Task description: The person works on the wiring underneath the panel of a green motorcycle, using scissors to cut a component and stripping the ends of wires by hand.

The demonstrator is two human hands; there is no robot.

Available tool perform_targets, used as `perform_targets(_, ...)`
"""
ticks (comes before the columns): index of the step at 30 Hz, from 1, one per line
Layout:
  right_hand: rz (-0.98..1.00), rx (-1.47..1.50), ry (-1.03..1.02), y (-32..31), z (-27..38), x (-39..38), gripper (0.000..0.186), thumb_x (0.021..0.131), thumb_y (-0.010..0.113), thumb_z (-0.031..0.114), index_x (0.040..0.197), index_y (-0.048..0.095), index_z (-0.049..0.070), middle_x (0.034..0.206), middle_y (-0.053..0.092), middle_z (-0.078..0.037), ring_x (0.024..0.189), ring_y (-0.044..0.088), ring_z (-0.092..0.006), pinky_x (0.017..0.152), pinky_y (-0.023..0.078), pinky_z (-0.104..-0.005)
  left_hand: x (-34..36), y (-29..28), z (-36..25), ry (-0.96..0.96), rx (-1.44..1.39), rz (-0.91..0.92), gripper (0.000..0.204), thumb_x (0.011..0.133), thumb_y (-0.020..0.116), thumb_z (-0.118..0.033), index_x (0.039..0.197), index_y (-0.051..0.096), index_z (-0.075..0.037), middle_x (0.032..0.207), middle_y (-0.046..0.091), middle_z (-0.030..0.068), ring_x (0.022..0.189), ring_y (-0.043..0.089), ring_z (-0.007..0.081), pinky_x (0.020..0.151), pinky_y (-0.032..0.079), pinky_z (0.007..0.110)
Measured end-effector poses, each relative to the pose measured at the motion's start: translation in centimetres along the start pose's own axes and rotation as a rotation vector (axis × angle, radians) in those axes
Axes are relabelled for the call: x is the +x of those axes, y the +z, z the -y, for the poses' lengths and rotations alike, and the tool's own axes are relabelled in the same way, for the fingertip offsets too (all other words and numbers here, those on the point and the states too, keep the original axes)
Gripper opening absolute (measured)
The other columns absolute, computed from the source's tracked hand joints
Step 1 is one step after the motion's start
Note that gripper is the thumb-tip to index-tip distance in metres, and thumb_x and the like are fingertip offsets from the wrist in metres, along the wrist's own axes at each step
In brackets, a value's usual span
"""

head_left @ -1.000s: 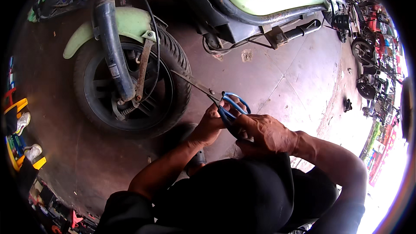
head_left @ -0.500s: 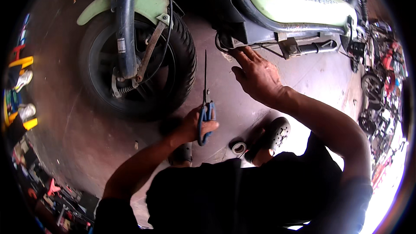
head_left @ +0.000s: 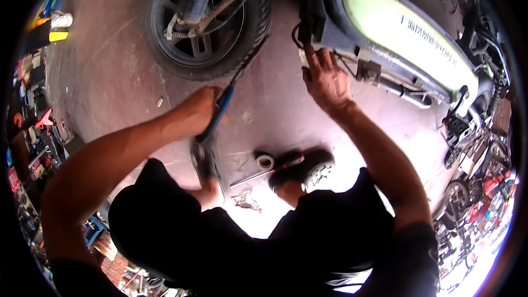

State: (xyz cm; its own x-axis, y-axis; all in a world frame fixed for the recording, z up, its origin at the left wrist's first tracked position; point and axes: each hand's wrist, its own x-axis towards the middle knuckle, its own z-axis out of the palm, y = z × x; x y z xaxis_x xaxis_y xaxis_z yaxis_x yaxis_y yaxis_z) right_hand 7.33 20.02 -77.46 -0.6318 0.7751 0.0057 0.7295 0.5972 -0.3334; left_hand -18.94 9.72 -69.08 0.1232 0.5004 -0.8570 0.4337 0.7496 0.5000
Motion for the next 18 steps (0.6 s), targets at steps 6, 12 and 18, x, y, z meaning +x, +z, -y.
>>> perform_targets(6,-0.057,-0.084,-0.052,0.6,-0.2,1.7,0.045,0.083,0.064,0.020,0.126,0.053,0.014,0.089,0.057,-0.011,0.077,0.062,-0.0287,0.059,0.053,-0.0405,8.3,8.4,5.7,0.232,-0.304,-0.197,0.023,0.073,0.061,-0.005,0.094,0.053,0.001,0.062,0.046,-0.0006,0.052,0.043,0.0082,0.046,0.034,0.027)
perform_targets(12,-0.025,-0.223,-0.116,0.5,0.2,2.3,0.038,0.084,0.061,0.021,0.121,0.055,0.013,0.077,0.065,-0.009,0.066,0.065,-0.0275,0.058,0.054,-0.0391,13.4,19.5,7.2,0.269,-0.564,-0.498,0.032,0.074,0.063,-0.009,0.101,0.052,0.002,0.069,0.050,0.0014,0.060,0.048,0.0099,0.054,0.040,0.028)
perform_targets(18,0.214,0.371,0.146,-0.4,0.7,2.9,0.038,0.083,0.058,0.015,0.120,0.058,0.006,0.061,0.057,-0.007,0.052,0.056,-0.0139,0.050,0.046,-0.0296,11.5,22.8,4.4,0.179,-0.610,-0.521,0.031,0.078,0.062,-0.017,0.101,0.051,0.000,0.077,0.060,0.0158,0.070,0.061,0.0263,0.066,0.047,0.038)
